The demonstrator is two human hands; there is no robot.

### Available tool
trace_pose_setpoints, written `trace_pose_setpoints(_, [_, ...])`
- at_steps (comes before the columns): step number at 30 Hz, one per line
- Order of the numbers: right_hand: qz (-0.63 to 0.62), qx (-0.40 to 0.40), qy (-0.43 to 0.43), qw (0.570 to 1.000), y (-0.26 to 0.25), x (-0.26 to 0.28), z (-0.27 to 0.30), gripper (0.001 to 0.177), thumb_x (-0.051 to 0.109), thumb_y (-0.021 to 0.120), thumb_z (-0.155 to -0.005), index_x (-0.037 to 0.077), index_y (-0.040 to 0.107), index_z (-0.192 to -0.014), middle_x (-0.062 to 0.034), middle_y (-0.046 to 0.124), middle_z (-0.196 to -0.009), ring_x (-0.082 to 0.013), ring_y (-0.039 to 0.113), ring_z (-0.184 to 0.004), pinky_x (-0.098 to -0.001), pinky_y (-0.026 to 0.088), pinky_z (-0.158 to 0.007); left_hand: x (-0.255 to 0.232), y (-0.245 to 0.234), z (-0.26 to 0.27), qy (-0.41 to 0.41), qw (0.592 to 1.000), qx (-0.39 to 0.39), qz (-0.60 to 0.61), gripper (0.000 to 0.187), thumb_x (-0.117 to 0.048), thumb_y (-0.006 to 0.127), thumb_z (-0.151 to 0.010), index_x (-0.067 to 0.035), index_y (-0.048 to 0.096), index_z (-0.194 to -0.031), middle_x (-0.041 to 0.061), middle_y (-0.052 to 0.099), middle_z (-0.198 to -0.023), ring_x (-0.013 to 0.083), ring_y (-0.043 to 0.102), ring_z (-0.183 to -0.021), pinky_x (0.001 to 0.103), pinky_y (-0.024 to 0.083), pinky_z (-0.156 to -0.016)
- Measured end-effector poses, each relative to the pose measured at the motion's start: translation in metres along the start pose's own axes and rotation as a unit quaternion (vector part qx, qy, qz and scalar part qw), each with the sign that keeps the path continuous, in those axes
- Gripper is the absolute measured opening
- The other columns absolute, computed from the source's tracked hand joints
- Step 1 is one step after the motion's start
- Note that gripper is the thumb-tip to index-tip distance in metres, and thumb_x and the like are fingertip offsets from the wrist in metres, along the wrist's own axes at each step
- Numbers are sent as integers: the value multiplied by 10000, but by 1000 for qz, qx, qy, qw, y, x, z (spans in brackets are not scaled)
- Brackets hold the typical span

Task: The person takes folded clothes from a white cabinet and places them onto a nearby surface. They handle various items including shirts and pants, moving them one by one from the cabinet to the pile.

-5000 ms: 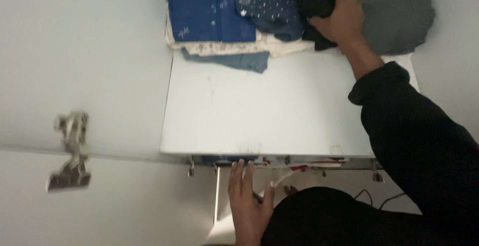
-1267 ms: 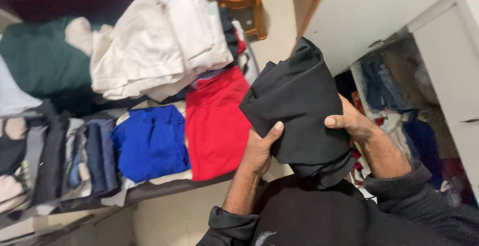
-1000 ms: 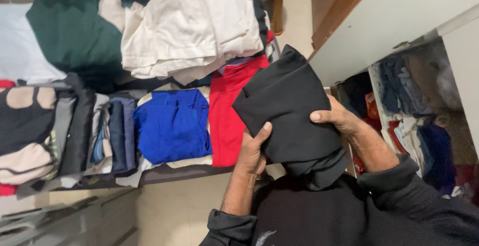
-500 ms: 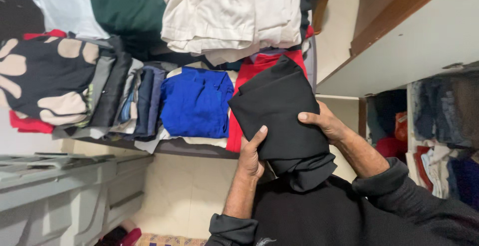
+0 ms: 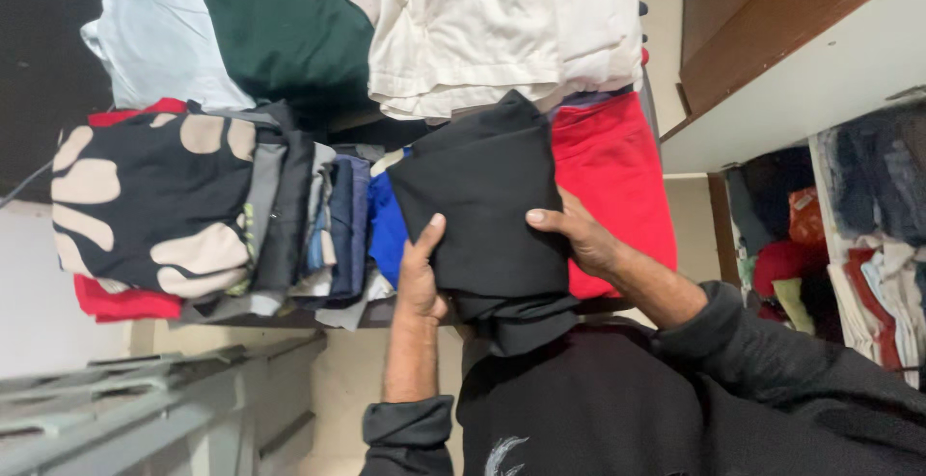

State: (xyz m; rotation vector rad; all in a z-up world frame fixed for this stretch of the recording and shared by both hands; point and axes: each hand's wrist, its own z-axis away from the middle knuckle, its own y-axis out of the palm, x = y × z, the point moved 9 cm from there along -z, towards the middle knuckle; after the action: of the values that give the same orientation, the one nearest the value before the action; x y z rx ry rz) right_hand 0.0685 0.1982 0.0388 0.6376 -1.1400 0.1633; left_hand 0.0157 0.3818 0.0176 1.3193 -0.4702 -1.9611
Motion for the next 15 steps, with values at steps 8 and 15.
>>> trace_pose_setpoints(8, [37, -103, -59, 992, 50, -82, -93, 838, 301, 789, -877, -36, 389, -1533, -156, 574, -1410, -248, 557, -1290, -390, 455, -1113, -56, -124, -81, -36, 992, -70, -99, 652, -304, 728, -875, 24, 549, -1409, 182, 656, -1350, 307, 642, -1217, 393, 526, -1017])
trace_pose_setpoints(15, [357, -235, -33, 903, 36, -102, -104, 972, 399, 799, -850, -3, 278, -1565, -224, 556, -1429, -309, 563, -1338, -397, 448, -1114, -70, -149, -93, 49, 867, -167, -466, 849, -327, 743, -877, 22, 331, -1531, 248, 458, -1518, 367, 471, -1393, 416, 372, -1149])
